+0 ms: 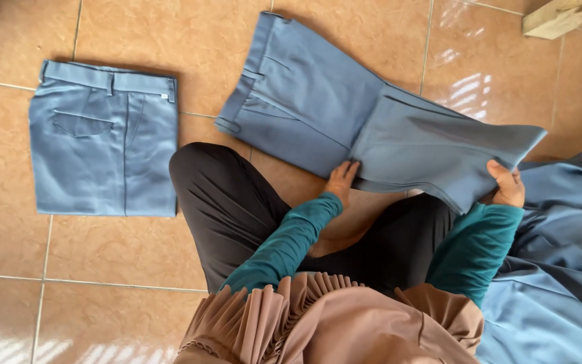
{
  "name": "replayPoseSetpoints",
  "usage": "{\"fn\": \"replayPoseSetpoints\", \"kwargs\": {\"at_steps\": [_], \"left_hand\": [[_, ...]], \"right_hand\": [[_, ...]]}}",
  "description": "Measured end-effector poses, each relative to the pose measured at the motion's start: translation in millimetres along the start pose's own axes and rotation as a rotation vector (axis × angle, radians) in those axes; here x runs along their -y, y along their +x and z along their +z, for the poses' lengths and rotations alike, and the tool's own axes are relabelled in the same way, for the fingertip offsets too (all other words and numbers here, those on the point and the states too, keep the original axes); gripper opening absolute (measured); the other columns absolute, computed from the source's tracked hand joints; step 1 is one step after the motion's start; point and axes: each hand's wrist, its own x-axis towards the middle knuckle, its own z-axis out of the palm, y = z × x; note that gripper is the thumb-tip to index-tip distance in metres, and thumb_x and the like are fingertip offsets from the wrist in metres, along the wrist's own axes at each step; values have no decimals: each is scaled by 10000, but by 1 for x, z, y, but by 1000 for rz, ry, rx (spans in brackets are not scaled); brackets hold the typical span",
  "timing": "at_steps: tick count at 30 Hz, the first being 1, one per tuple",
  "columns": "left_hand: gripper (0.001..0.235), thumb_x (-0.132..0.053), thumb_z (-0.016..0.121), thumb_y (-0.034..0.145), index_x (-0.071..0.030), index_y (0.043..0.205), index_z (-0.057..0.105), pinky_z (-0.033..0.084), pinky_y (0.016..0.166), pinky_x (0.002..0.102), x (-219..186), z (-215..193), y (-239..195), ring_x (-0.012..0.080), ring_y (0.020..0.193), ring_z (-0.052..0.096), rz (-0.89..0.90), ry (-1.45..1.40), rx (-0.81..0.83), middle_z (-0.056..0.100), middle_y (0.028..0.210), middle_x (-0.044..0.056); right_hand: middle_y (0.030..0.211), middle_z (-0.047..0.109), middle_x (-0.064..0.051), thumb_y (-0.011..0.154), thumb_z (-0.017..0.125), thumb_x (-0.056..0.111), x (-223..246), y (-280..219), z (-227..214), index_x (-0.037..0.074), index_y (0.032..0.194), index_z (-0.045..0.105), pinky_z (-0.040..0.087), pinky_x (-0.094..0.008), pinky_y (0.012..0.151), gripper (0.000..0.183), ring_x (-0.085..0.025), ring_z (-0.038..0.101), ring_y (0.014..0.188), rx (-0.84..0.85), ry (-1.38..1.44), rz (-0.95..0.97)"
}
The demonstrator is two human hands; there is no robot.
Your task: The person sits on a tiled floor and folds multiple pairs of light blue trousers by hand. They smooth each pair, fold the legs together, fold the garment in half, and then fold it again into a compact rectangle. The folded trousers are stacked neatly to the side.
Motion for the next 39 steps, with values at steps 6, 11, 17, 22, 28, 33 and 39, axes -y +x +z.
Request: {"fn": "replayPoseSetpoints", "kwargs": {"at_steps": [6, 11, 17, 22, 28, 33, 39], "left_hand": [[849, -338, 716, 833, -206, 1580, 334, 368, 1177, 420, -42, 30, -37, 356, 1414, 447, -34, -392, -167, 381, 1616, 116], [891, -696, 546, 897, -30, 1483, 464, 411, 1194, 398, -51, -12, -52, 311, 1411, 487, -485, -657, 57, 521, 1499, 181], [572, -462, 756, 835, 17, 1138, 685, 533, 911, 435, 8, 42, -23, 316, 1035, 659, -608, -1024, 5, 676, 1074, 207], [582, -196, 433, 1001, 92, 1507, 424, 361, 1217, 495, -76, -83, -89, 450, 1431, 430, -482, -828, 223, 451, 1511, 353], [284, -155, 651, 888, -72, 1136, 763, 646, 697, 476, 5, -79, -39, 422, 761, 759, -385, -618, 232, 765, 976, 257], [485, -379, 611, 942, -274, 1397, 479, 576, 914, 438, 56, -160, -22, 292, 1173, 561, -442, 267, -721, 521, 1280, 56], [317, -422, 552, 995, -272, 1271, 595, 559, 921, 442, 90, -136, 7, 257, 1099, 618, -443, 132, -476, 601, 1153, 7]], "right_hand": [[845, 699, -13, 633, 871, 78, 19, -31, 98, 72, 905, 746, 630, -322, 715, 299, -161, 659, 727, 250, 6, -296], [1184, 610, -167, 940, 680, 139, -25, -102, 197, 79, 1240, 567, 616, -487, 830, 327, -338, 654, 1031, 752, -111, -235], [1229, 688, -96, 945, 742, 238, -170, -76, 186, 247, 1346, 638, 539, -458, 956, 415, -310, 656, 1073, 691, -942, -626], [1619, 368, -174, 1015, 609, 152, -268, -61, 125, 226, 1585, 366, 368, -589, 1175, 624, -406, 335, 1481, 644, -1211, -726], [1725, 142, -72, 1078, 449, 306, -256, -44, 108, 316, 1646, 152, 155, -544, 1284, 641, -308, 119, 1580, 676, -1424, -572], [1733, 88, 31, 991, 411, 339, -252, -14, 85, 434, 1630, 103, 67, -491, 1292, 716, -226, 65, 1595, 615, -1617, -550], [1735, 128, -37, 993, 477, 279, -219, -41, 80, 400, 1629, 181, 60, -538, 1287, 712, -269, 81, 1598, 493, -1557, -520]]}}
